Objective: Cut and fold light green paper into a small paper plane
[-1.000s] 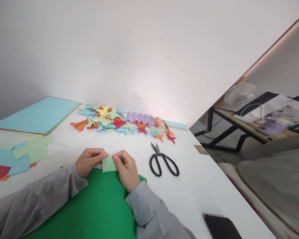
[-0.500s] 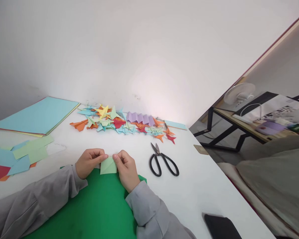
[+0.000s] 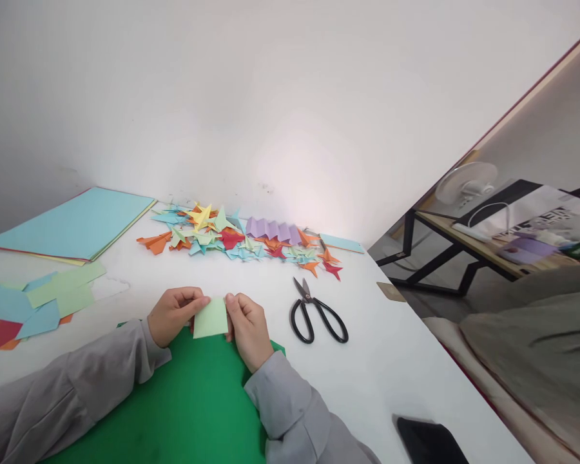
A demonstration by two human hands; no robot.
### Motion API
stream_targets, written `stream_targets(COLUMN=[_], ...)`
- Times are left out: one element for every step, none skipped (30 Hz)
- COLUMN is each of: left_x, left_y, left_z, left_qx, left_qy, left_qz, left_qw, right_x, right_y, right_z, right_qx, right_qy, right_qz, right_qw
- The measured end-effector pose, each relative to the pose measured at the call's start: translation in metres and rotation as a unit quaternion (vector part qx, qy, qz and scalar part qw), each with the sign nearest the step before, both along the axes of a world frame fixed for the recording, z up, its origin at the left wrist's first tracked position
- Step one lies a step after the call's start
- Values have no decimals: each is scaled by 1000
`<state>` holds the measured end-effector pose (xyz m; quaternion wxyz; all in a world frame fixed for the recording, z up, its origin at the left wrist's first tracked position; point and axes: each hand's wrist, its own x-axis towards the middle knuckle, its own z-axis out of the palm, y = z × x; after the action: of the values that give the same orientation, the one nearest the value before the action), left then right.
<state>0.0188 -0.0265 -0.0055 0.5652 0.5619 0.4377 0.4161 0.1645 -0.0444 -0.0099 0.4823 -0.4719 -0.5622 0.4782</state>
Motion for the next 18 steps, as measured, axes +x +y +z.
stream_targets(left_x=[0, 0, 0, 0, 0, 0, 0, 0, 0, 0, 0, 0, 0, 0, -1, -1, -2, -2], left_y=[1, 2, 2, 3, 3, 3, 3, 2, 2, 1, 1, 1, 0, 0, 0, 0, 0, 0], left_z=[-1, -1, -2, -2, -3, -3, -2, -2, 0, 1, 3, 5, 6, 7, 8, 8, 8, 8], left_qx=[-13, -24, -33, -38, -40, -43, -48, -52, -48, -35, -14, 15, 41, 59, 71, 76, 79, 83], left_qy=[-16, -31, -45, -55, -63, -68, -70, -68, -61, -50, -37, -26, -17, -11, -8, -4, 0, 4], left_qz=[15, 28, 37, 42, 43, 40, 33, 25, 15, 7, -1, -4, -5, -4, -2, 1, 5, 10], left_qw=[1000, 999, 998, 997, 996, 996, 996, 996, 997, 998, 999, 1000, 999, 998, 997, 997, 997, 996], right_x=[0, 0, 0, 0, -1, -1, -1, -1, -2, -2, -2, -2, -2, -3, -3, -3, -2, -2], right_y=[0, 0, -1, -1, -1, -1, -1, -1, -1, -1, -2, -2, -2, -2, -3, -3, -3, -3], right_z=[0, 1, 1, 1, 0, 0, 0, 0, 0, -1, -1, -1, -1, -1, -1, -2, -2, -2], right_qx=[-4, -8, -10, -10, -10, -9, -10, -12, -14, -16, -16, -15, -14, -12, -11, -10, -10, -12], right_qy=[5, 8, 8, 6, 2, -2, -8, -14, -22, -30, -37, -42, -47, -50, -54, -57, -58, -58], right_qz=[12, 24, 33, 38, 39, 38, 37, 38, 43, 49, 56, 63, 68, 71, 74, 78, 83, 89], right_qw=[1000, 1000, 999, 999, 999, 999, 999, 999, 999, 998, 998, 997, 997, 996, 996, 995, 995, 994])
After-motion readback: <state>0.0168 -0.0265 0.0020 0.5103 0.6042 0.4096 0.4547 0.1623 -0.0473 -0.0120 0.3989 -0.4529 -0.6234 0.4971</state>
